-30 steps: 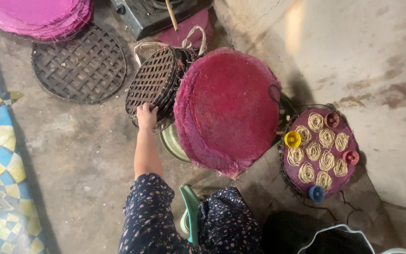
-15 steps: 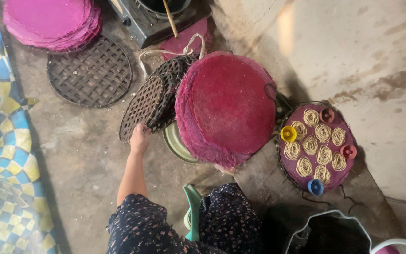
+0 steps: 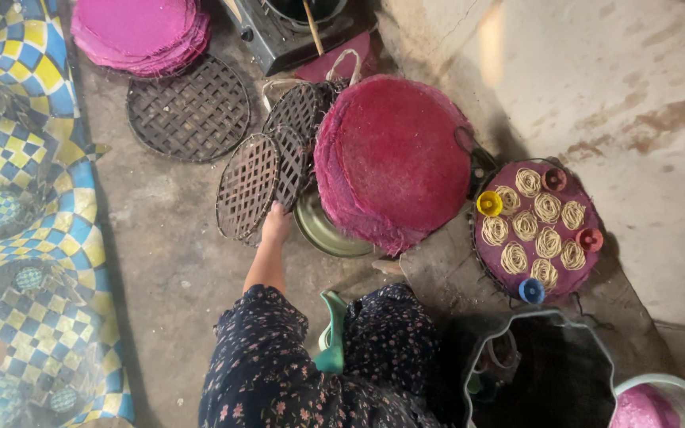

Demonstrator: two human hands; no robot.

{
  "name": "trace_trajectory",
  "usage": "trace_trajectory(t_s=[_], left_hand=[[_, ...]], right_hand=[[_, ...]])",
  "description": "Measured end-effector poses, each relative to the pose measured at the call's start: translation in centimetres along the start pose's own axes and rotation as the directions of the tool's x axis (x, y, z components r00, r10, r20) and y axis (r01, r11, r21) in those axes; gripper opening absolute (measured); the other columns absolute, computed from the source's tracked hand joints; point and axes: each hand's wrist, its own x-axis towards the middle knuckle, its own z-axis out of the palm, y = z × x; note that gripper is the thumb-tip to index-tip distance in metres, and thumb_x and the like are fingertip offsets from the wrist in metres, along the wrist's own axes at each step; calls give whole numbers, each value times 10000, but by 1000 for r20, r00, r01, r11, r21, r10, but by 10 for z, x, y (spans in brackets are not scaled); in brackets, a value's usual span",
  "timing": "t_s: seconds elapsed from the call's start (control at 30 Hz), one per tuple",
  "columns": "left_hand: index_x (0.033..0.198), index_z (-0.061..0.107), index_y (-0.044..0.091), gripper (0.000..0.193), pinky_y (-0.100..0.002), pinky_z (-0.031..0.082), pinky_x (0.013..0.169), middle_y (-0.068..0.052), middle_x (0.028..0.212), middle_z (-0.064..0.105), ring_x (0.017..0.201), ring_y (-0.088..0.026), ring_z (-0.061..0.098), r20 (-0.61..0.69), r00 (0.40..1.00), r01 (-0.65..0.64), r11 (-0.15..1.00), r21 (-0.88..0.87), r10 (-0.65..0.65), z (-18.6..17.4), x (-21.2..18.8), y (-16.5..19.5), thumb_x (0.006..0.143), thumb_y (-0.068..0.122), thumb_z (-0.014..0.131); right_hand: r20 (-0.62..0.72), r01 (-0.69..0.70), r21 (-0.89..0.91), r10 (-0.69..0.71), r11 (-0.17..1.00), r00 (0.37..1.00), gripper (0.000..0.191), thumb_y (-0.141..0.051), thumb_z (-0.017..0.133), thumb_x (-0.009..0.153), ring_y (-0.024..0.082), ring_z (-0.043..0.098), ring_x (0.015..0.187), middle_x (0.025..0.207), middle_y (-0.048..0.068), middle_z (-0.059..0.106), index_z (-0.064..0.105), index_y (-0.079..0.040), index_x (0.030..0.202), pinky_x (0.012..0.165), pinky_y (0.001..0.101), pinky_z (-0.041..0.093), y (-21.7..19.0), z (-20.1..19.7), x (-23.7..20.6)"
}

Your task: The person scoops dough from a large basin into a wooden hand press, then squeezes the press to extrude noodle strands onto a round pink tray, forming noodle nests. They repeat the process, filling the tray with nests and repositioning the press between portions.

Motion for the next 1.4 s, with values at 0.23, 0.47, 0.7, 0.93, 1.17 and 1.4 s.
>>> trace_trajectory(t_s=[0.23,0.47,0.7,0.93,1.17,1.4], left_hand=[[1115,567,45,351,-573,512,842,-291,1012,702,973,-506,648,-90,996,16,1000,0,-16,-20,-16,31,988,364,640],[1065,595,9,253,-376,516,749,-119,940,724,824,-225,647,-326,934,-296,833,-467,149,-124,-27,68,1051,256,647],[1153,482,80,141,-286,497,1000,-38,1153,618,1081,-136,599,-245,826,-392,206,-897,507,-205,-129,191,1107,105,613],[1181,504,130,537,-414,539,1024,-150,1435,578,1277,-352,591,66,219,-789,217,-574,973,-84,-292,264,822,231,890],[1246,537,165,586,-451,443,1044,-81,1362,584,1119,-281,584,310,-500,-743,-215,-634,809,56,-362,209,769,235,871],[1335,518,159,817,-516,419,1059,-55,1267,626,1115,-294,569,308,-580,-707,-278,-650,754,78,-366,197,692,588,786]], right_hand=[[27,23,45,-24,999,999,418,-107,612,1043,341,686,1073,1261,262,659,549,86,1408,920,450,575,9,-26,-28],[50,20,96,-25,995,998,426,-108,605,1054,348,684,1076,1260,268,657,542,93,1424,920,457,575,49,-53,-70],[94,0,147,-14,989,995,433,-108,598,1065,355,681,1079,1260,275,656,534,99,1441,920,465,575,151,-74,-102],[109,62,398,-114,915,988,425,-124,562,1116,357,663,1094,1285,273,633,496,96,1473,910,475,574,211,-114,-97],[2,54,652,-73,756,997,548,-194,505,1135,334,640,1191,1476,204,518,337,-41,1634,905,486,578,115,-110,-134],[54,-50,595,21,802,998,523,-167,502,1148,281,623,1165,1496,194,524,366,-23,1632,903,518,574,78,-92,-142]])
